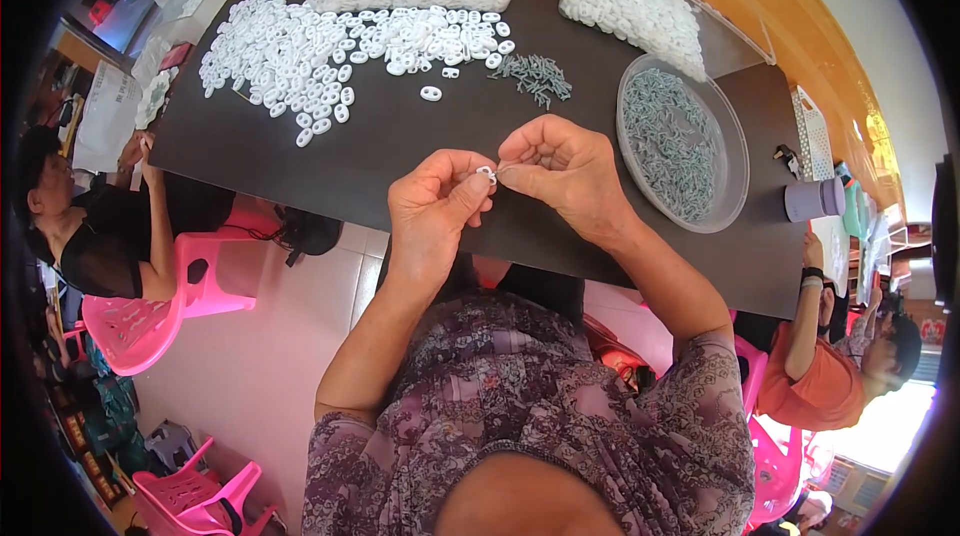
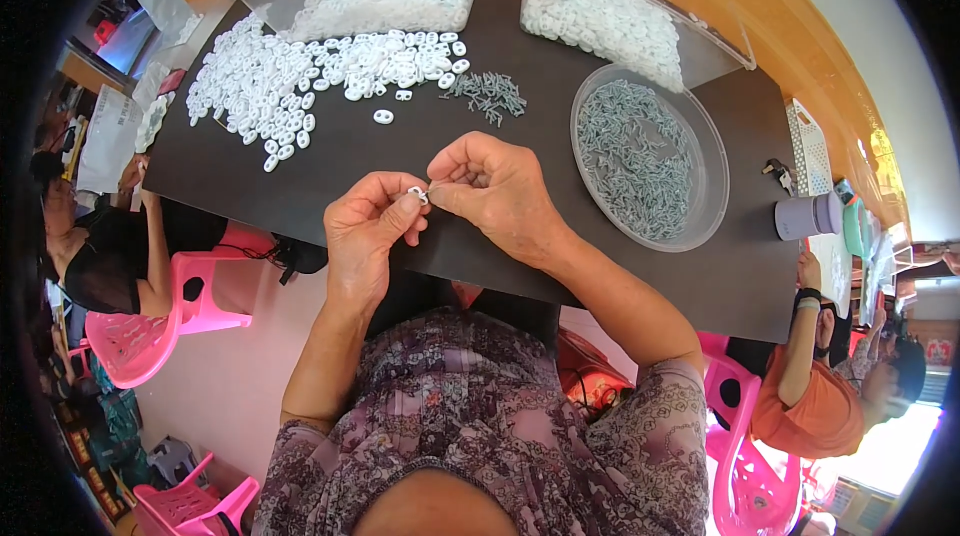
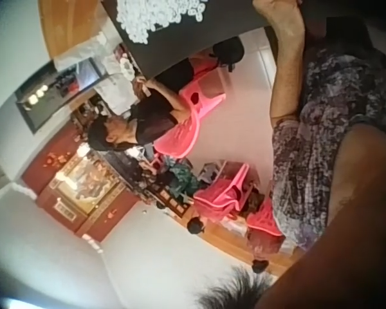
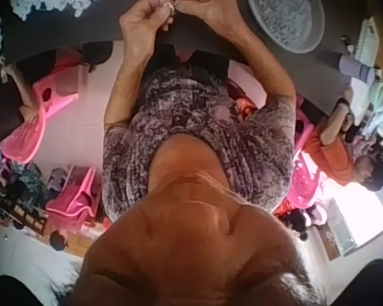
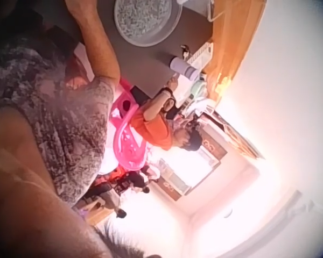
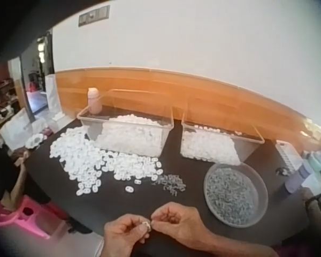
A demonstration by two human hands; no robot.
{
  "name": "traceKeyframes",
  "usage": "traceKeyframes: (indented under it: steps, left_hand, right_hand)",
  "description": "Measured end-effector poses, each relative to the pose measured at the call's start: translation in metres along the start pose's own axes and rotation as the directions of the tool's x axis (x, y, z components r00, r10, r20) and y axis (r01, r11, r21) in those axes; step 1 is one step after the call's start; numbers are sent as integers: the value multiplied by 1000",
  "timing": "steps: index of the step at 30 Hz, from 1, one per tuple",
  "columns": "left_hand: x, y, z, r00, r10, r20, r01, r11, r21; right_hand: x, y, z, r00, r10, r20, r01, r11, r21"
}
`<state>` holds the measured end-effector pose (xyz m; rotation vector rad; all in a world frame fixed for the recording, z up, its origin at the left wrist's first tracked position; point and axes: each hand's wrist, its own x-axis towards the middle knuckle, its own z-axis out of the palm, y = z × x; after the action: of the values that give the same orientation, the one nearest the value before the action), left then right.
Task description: Manually assembling small white plastic components by inserting metal pins into them.
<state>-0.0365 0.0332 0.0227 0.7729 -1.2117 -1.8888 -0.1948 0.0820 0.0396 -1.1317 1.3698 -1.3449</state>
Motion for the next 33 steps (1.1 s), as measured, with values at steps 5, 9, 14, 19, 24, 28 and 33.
traceKeyframes:
  steps: [5, 9, 14, 19, 24, 28, 33]
  left_hand:
    - [-3, -1, -4, 1000, 26, -1, -26, 999, 34]
    - [-5, 0, -8, 998, 57, -17, -55, 992, 113]
    - [-8, 3, -13, 998, 54, -27, -50, 992, 113]
    - [-9, 3, -16, 997, 71, -36, -66, 988, 139]
    - [-7, 2, -22, 999, 51, 14, -52, 994, 94]
    - [-10, 0, -19, 992, 127, -17, -121, 973, 198]
    - [-10, -4, -19, 961, 277, -13, -254, 898, 360]
  right_hand:
    - [-1, -1, 6, 1000, -1, -4, 1, 998, -60]
    - [-1, -3, 12, 1000, -16, -1, 16, 991, -132]
    - [-1, -4, 21, 1000, -22, 2, 22, 989, -148]
    - [-1, -5, 23, 1000, -22, 0, 21, 986, -168]
    - [-3, -8, 21, 998, 31, 45, -24, 988, -150]
    - [-2, -7, 22, 998, 43, 49, -36, 991, -130]
    - [-2, -7, 25, 999, 33, 41, -26, 987, -159]
